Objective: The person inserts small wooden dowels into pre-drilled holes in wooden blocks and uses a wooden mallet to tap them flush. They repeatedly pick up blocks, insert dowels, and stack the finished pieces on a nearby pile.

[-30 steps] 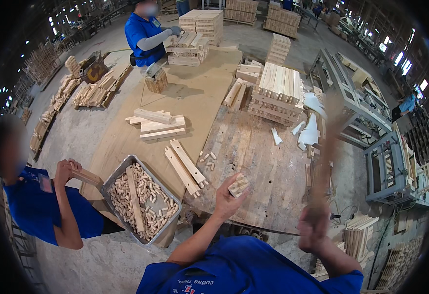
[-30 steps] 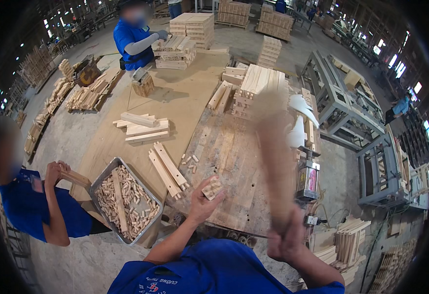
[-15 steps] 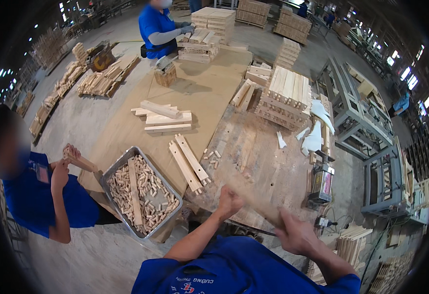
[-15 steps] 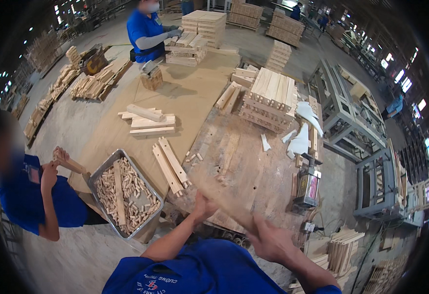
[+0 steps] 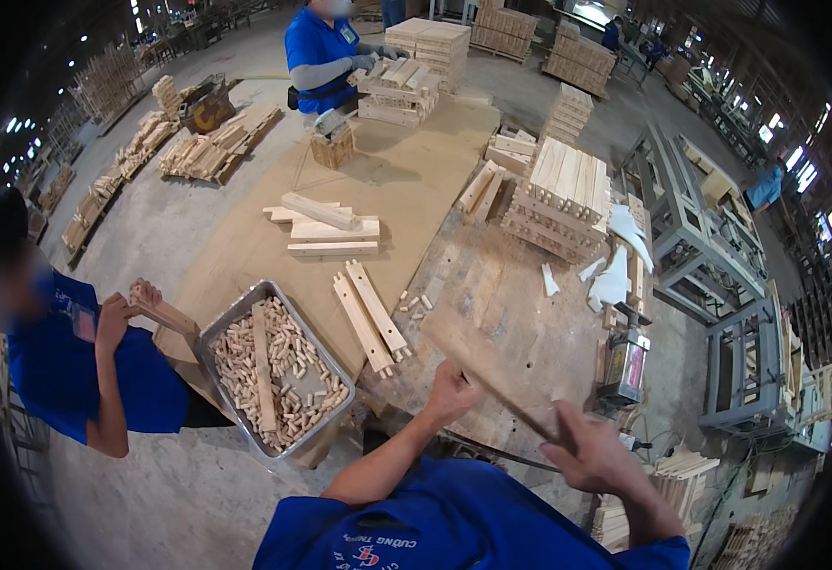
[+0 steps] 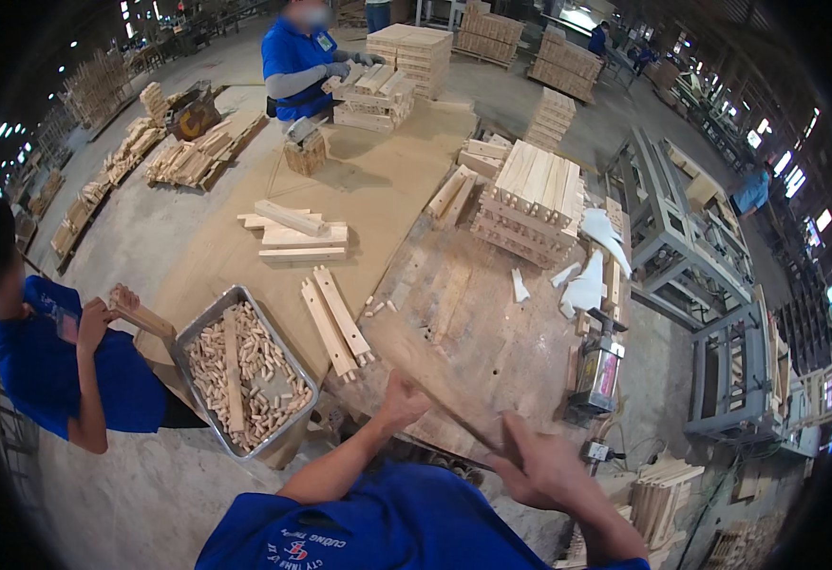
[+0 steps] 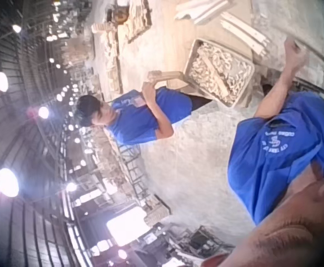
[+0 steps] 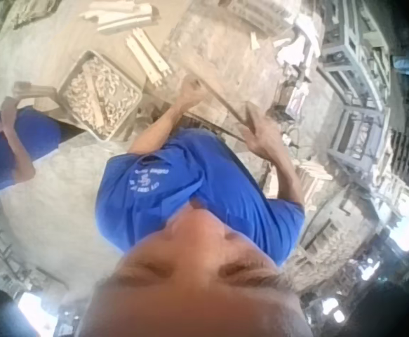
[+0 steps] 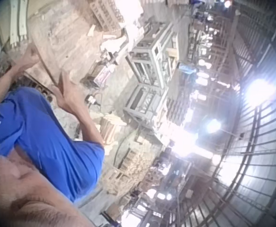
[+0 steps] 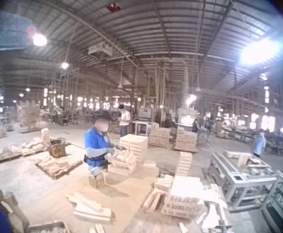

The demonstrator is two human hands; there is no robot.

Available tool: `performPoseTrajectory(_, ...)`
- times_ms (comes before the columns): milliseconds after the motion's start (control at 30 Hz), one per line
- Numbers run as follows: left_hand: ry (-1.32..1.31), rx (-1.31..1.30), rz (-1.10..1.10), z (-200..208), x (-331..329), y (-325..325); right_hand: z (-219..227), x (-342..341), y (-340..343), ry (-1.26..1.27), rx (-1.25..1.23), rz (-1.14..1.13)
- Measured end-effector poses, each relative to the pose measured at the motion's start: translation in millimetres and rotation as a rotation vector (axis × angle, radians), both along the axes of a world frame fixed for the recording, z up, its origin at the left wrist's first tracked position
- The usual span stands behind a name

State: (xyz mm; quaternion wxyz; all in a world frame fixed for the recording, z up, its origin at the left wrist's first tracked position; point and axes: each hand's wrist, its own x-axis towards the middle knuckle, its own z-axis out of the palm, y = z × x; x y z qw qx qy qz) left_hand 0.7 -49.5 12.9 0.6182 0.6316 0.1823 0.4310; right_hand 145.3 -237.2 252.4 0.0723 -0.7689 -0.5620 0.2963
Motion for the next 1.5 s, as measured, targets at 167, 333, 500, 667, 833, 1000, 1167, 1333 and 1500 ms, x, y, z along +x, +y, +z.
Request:
performPoseTrajectory(167, 0.021, -0.093, 0.069, 12, -3, -9, 6, 1, -19, 0.349, 0.533, -0.227)
performPoseTrajectory(333, 0.216, 0.202, 0.103, 11, 5, -8, -20, 3, -12, -0.048, -0.132, 0.105)
performPoseTrajectory(500, 0.041, -0.051, 0.092, -1, 1, -4, 41, 7, -1, 0.124, 0.246, -0.047)
performPoseTrajectory(667, -0.022, -0.253, 0.025, 9, 1, -5, 2, 21, -16, 0.283, 0.718, -0.24)
performPoseTrajectory(833, 0.239, 0.142, 0.116, 18, -8, -5, 0, 29, 1, 0.066, -0.146, -0.017)
performPoseTrajectory(1000, 0.139, -0.067, 0.09, 9, -5, -7, -39, 17, -12, 0.209, 0.529, -0.285)
performPoseTrajectory(1167, 0.271, 0.111, 0.104, 15, -1, 2, -31, 46, -2, 0.077, 0.053, -0.044)
performPoseTrajectory(1333, 0.163, -0.371, 0.037, -30, -9, 13, -41, 51, 2, 0.432, 0.366, -0.41)
performPoseTrajectory(1500, -0.152, -0.873, 0.205, -18, -2, 69, -74, 61, 0, 0.788, 0.418, -0.655)
